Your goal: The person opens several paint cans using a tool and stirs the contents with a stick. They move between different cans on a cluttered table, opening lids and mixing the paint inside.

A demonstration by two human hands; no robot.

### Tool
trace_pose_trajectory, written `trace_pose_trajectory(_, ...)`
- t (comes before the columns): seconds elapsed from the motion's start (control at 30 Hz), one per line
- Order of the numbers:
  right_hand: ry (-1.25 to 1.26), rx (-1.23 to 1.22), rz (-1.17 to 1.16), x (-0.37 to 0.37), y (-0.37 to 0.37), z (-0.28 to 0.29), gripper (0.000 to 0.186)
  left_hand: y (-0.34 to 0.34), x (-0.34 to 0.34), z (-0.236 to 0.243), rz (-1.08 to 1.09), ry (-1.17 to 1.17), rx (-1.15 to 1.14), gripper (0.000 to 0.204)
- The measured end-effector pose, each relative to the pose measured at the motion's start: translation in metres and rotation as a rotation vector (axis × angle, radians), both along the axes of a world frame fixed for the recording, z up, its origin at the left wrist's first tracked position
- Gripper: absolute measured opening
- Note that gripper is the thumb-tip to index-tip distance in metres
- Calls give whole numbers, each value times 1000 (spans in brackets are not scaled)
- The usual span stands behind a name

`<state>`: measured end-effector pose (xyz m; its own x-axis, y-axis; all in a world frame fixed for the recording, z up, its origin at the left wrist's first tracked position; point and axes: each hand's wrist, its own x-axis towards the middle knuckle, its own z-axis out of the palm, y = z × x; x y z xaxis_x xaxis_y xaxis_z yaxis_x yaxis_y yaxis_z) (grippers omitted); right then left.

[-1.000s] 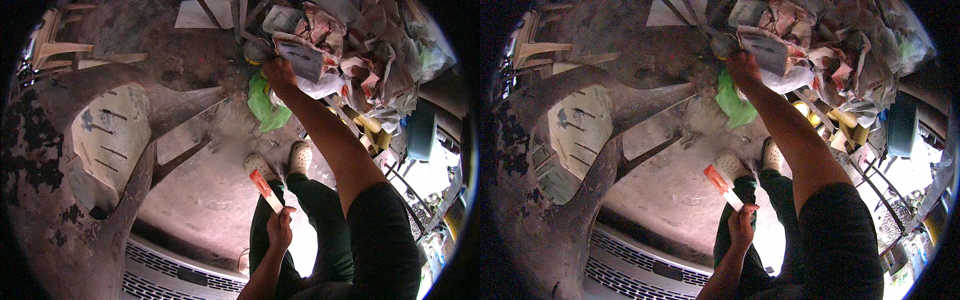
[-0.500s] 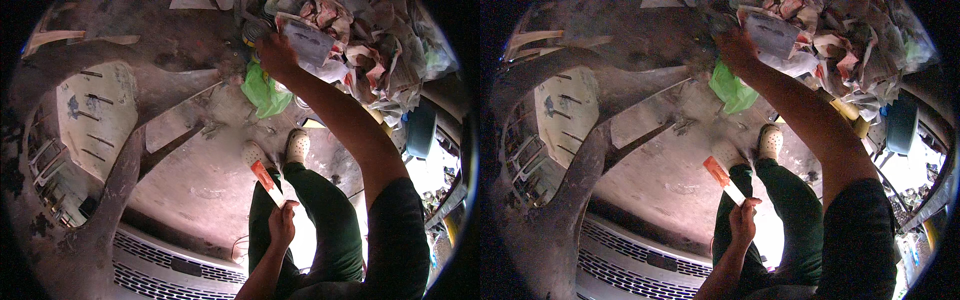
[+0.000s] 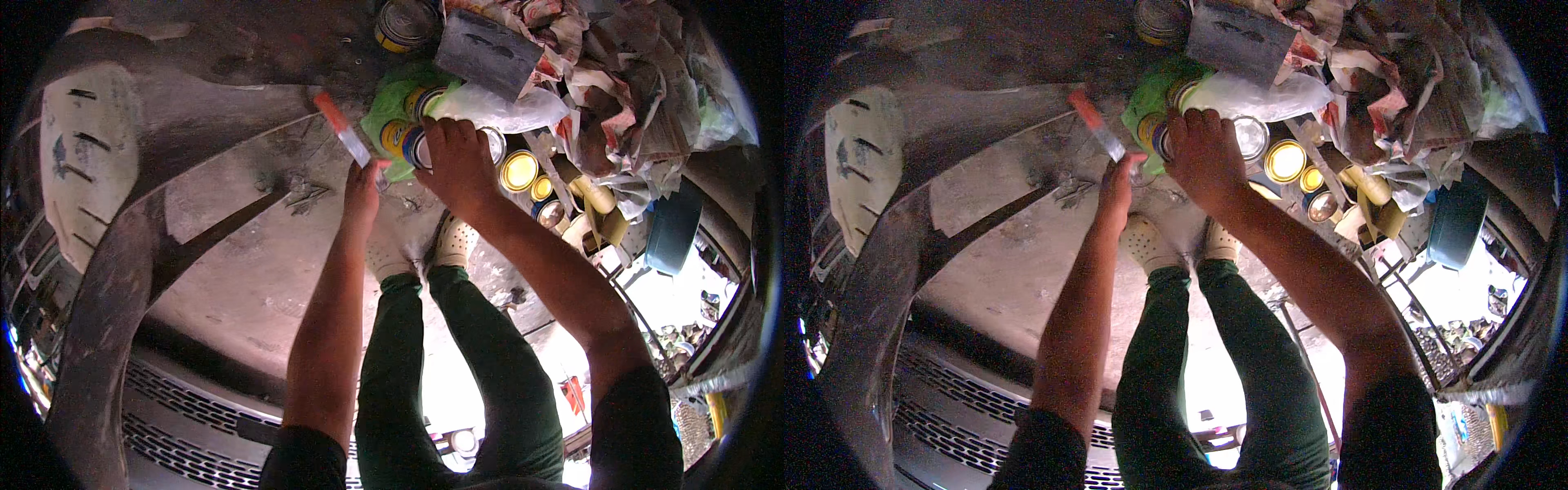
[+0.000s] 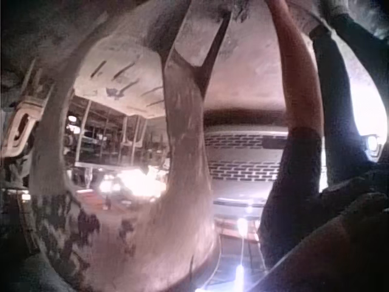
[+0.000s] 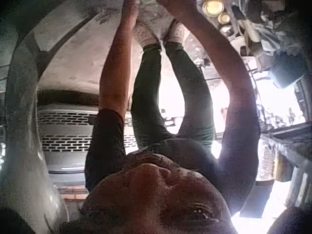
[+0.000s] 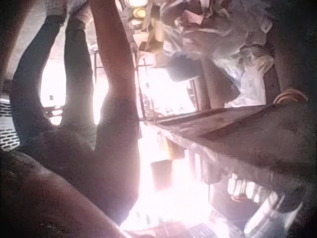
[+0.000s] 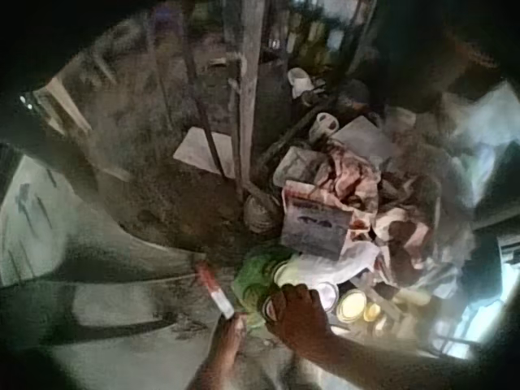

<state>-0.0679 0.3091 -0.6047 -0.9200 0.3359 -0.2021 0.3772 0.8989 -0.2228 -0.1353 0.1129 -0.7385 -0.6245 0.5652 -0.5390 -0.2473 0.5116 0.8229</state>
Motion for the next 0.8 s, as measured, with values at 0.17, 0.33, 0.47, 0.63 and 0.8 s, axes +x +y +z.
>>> trace_pose_trajectory(0.17, 67, 111, 34, 27, -2, -20, 59, 44, -7, -45, 115, -322, -138, 39)
trace_pose_trajectory(0.33, 54, 82, -21, 19, -5, -13, 50, 25, -26, -52, -323, 628, -75, 27)
trace_pose_trajectory(0.47, -46, 99, 3, 18, -3, -22, 42, 44, -19, 10, -234, 582, -62, 26)
trace_pose_trajectory(0.63, -11, 159, 65, -13, -2, -63, 45, 53, -18, 80, 52, 161, -11, 38)
trace_pose_trajectory(0.8, -84, 196, 128, -45, 8, -85, 41, 60, -20, 103, 77, 123, 19, 37)
